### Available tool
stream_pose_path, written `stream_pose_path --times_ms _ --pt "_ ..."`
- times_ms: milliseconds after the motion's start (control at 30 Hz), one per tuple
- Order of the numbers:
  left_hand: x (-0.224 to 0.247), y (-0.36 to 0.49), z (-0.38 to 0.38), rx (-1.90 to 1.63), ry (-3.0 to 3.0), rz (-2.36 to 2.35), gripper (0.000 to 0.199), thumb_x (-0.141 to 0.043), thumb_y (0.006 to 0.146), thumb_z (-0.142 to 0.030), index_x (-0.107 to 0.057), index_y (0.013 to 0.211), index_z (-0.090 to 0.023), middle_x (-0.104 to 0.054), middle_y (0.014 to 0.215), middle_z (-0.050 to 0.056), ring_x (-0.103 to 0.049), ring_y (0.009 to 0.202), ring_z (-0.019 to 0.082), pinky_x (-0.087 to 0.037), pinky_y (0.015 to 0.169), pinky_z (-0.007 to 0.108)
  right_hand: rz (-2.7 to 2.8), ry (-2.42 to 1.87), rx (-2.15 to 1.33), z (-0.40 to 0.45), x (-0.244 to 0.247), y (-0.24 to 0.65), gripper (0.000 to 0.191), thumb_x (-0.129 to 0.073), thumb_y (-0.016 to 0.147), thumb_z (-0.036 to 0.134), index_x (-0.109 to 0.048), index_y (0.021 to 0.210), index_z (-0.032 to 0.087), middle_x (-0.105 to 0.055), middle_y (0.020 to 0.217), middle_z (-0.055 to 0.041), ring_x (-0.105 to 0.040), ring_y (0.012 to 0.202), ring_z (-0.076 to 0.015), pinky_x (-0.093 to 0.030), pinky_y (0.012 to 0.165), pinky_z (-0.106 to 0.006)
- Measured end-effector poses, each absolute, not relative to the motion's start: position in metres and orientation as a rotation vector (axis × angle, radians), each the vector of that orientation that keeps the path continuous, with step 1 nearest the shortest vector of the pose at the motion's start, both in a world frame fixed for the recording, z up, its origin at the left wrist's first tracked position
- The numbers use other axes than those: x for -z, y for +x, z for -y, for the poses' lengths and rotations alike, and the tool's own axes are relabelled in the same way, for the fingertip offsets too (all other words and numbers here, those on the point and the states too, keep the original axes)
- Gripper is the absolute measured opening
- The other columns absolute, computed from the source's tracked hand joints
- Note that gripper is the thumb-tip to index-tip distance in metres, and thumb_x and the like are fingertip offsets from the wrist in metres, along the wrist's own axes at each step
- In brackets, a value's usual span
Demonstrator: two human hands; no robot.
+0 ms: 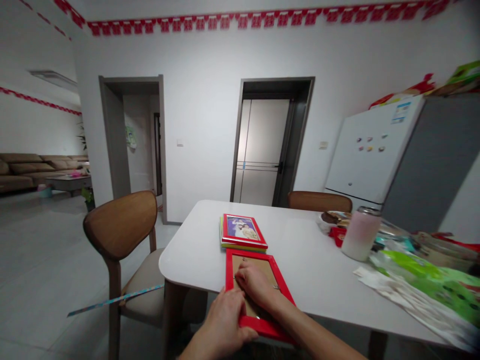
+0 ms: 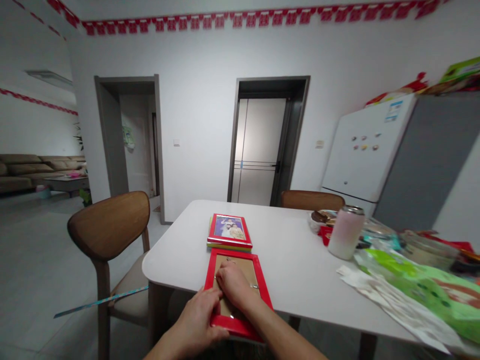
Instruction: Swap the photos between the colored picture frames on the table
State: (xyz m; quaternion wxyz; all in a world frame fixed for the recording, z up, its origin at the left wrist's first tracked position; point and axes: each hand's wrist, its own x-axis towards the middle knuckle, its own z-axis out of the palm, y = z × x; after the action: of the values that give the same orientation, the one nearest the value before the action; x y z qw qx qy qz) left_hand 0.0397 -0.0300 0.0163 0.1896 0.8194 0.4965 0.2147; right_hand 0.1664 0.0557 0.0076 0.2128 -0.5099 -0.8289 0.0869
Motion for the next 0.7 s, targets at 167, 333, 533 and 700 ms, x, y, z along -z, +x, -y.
stream_pose_path --times_ms 167,333,533,700 --pt "-0.013 0.039 0.030 -0.674 2.308 -1.397 0.040 -0.066 0.055 -0.035 -0.049 0.088 -0.021 -0.055 0.093 0.001 -0.048 0.085 0.020 -0.039 0.075 0.028 2.340 -1.393 -0.227 -0.056 -0.013 0.175 0.023 -0.044 0.071 0.018 -0.060 0.055 0.016 -0.061 0.071 -0.0035 -0.052 0.069 -0.0117 -0.036 0.063 -0.020" --pt "-0.012 0.039 0.030 -0.710 2.309 -1.384 0.046 -0.068 0.053 -0.036 -0.051 0.093 -0.021 -0.056 0.094 0.001 -0.048 0.086 0.020 -0.039 0.077 0.029 2.101 -1.648 -0.134 -0.082 -0.011 0.195 0.022 -0.042 0.074 0.025 -0.062 0.070 0.018 -0.065 0.075 -0.0051 -0.055 0.069 -0.0137 -0.035 0.061 -0.022" --pt "-0.015 0.040 0.033 -0.677 2.286 -1.363 0.059 -0.068 0.055 -0.037 -0.048 0.107 -0.018 -0.056 0.101 0.005 -0.048 0.094 0.022 -0.033 0.089 0.032 1.916 -1.869 -0.155 -0.106 -0.003 0.193 0.022 -0.046 0.071 0.035 -0.061 0.069 0.019 -0.065 0.075 -0.0072 -0.057 0.069 -0.0171 -0.034 0.054 -0.024" --pt "-0.013 0.038 0.034 -0.659 2.286 -1.389 0.064 -0.067 0.055 -0.036 -0.046 0.112 -0.016 -0.054 0.107 0.007 -0.047 0.099 0.023 -0.032 0.092 0.034 1.797 -1.939 -0.198 -0.116 -0.003 0.190 0.018 -0.053 0.064 0.031 -0.062 0.068 0.017 -0.066 0.078 -0.0110 -0.059 0.070 -0.0204 -0.035 0.054 -0.025"
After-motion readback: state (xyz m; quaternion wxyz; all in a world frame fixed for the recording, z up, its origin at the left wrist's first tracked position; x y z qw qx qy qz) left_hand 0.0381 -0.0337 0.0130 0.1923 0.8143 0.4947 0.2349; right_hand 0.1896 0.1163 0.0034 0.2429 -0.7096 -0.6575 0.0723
